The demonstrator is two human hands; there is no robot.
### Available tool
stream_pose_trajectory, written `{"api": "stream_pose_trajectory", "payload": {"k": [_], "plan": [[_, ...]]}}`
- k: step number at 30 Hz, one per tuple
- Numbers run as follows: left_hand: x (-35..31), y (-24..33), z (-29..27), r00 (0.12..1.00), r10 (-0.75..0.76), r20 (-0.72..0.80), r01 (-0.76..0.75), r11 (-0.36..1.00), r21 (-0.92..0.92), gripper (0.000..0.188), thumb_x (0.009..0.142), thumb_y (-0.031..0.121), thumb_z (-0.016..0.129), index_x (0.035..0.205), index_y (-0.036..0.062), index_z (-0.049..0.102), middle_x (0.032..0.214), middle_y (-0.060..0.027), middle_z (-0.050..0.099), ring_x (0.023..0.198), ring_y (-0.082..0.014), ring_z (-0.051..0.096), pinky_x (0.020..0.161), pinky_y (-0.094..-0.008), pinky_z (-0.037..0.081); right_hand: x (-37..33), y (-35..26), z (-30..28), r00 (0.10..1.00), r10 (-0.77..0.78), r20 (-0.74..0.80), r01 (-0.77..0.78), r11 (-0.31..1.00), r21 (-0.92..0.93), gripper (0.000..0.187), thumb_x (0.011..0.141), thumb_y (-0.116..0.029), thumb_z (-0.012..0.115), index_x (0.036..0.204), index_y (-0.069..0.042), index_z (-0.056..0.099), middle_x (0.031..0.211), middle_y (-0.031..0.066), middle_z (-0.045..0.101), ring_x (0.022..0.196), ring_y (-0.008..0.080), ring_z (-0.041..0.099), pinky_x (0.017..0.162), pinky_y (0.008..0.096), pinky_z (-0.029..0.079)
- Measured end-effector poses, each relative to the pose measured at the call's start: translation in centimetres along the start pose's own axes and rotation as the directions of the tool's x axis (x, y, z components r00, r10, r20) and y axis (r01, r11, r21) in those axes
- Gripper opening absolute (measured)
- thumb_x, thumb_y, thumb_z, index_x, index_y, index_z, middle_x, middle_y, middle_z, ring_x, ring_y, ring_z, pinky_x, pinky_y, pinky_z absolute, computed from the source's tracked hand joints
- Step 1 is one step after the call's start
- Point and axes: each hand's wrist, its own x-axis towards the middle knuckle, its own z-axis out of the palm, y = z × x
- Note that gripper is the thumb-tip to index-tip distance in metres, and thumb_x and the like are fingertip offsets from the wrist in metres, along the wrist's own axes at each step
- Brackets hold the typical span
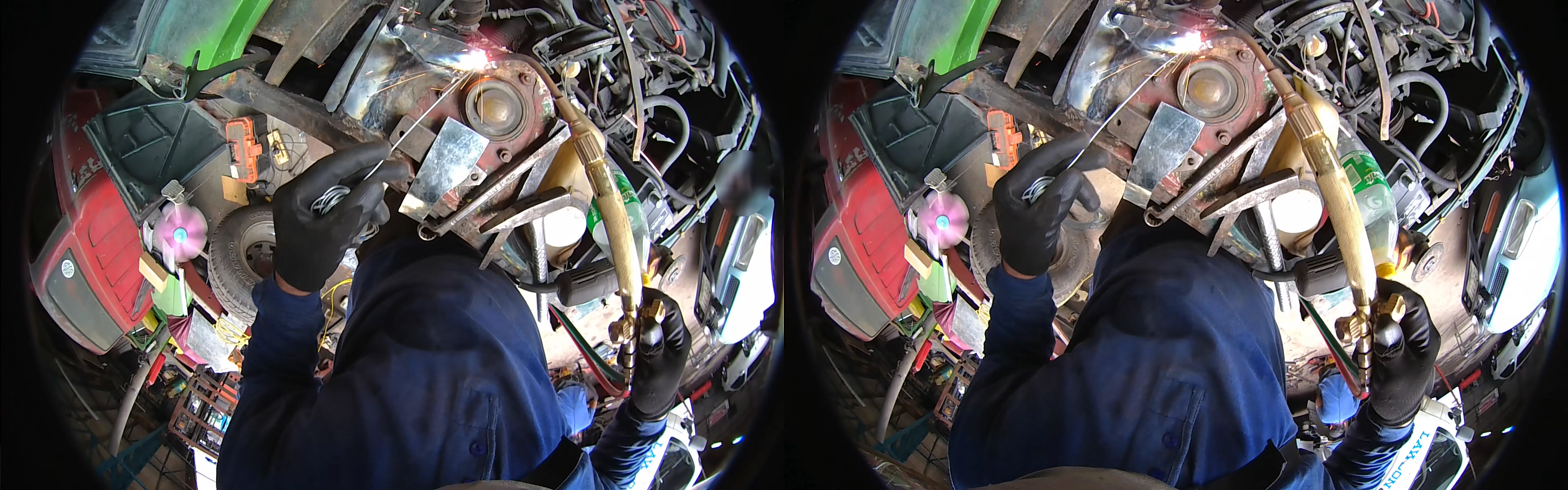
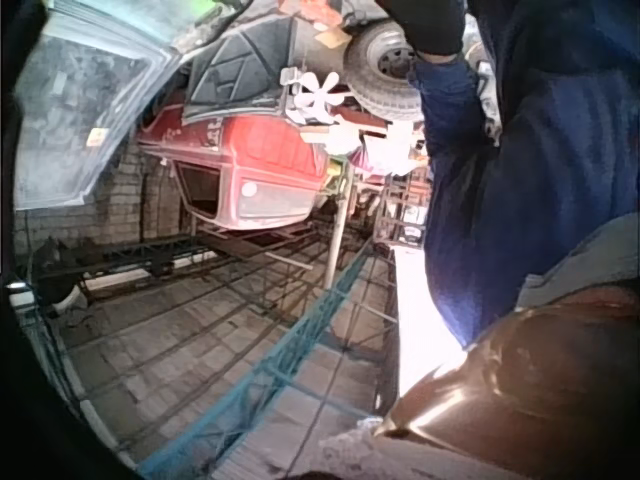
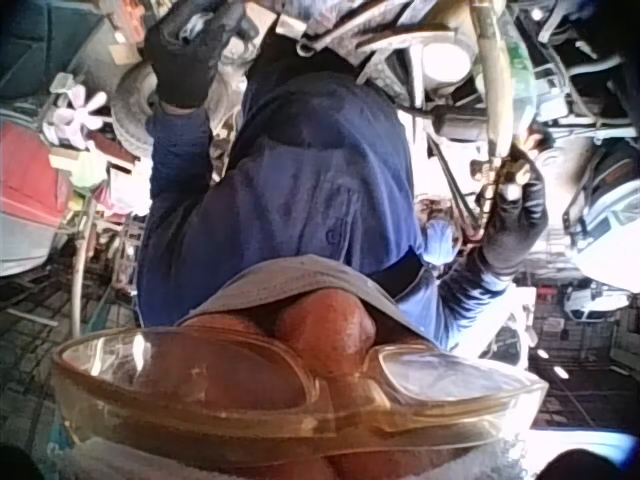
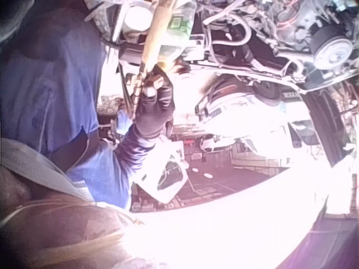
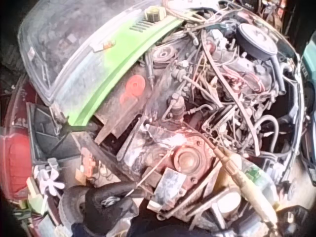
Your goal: The person uses a welding torch to join metal pieces on a car's engine bay, then switches to an angle grinder to smooth the welded area. The person handles welding rods and a metal file during the process.
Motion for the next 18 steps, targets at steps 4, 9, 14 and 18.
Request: {"api": "stream_pose_trajectory", "payload": {"k": [4,9,14,18], "plan": [[-1.1,0.9,-0.5,0.998,0.017,-0.065,-0.021,0.998,-0.06,0.038,0.101,0.003,0.069,0.138,-0.0062,0.067,0.112,-0.0208,0.081,0.075,-0.014,0.073,0.068,-0.0283,0.06,-1.1,0.4,-1.1,1.0,0.023,0.0,-0.023,0.998,0.056,0.076,0.097,-0.063,0.076,0.129,0.005,0.064,0.093,0.0093,0.073,0.076,0.0167,0.076,0.068,0.0305,0.061],[-2.6,1.0,-0.8,0.991,0.102,-0.083,-0.111,0.988,-0.111,0.039,0.101,0.004,0.069,0.138,-0.0083,0.065,0.114,-0.025,0.08,0.076,-0.0164,0.074,0.069,-0.0304,0.062,-2.5,1.7,-1.6,0.996,-0.062,-0.057,0.064,0.997,0.036,0.083,0.092,-0.075,0.074,0.12,0.003,0.067,0.084,0.006,0.072,0.07,0.011,0.068,0.063,0.0251,0.052],[-4.2,0.5,-0.4,0.991,0.101,-0.085,-0.111,0.986,-0.126,0.039,0.103,0.003,0.066,0.14,-0.0082,0.064,0.117,-0.0258,0.079,0.08,-0.0172,0.075,0.072,-0.0304,0.062,-3.6,3.0,-1.8,0.993,-0.103,-0.057,0.107,0.99,0.088,0.082,0.092,-0.074,0.074,0.118,0.003,0.066,0.084,0.0075,0.072,0.071,0.012,0.067,0.063,0.0261,0.053],[-5.5,0.4,0.1,0.992,0.123,-0.03,-0.126,0.979,-0.159,0.039,0.104,0.003,0.065,0.141,-0.0073,0.063,0.118,-0.0264,0.079,0.082,-0.018,0.075,0.074,-0.0319,0.062,-4.3,3.4,-1.5,0.996,-0.089,-0.025,0.091,0.989,0.115,0.084,0.091,-0.075,0.074,0.118,0.003,0.066,0.084,0.0081,0.073,0.071,0.0127,0.068,0.063,0.027,0.054]]}}
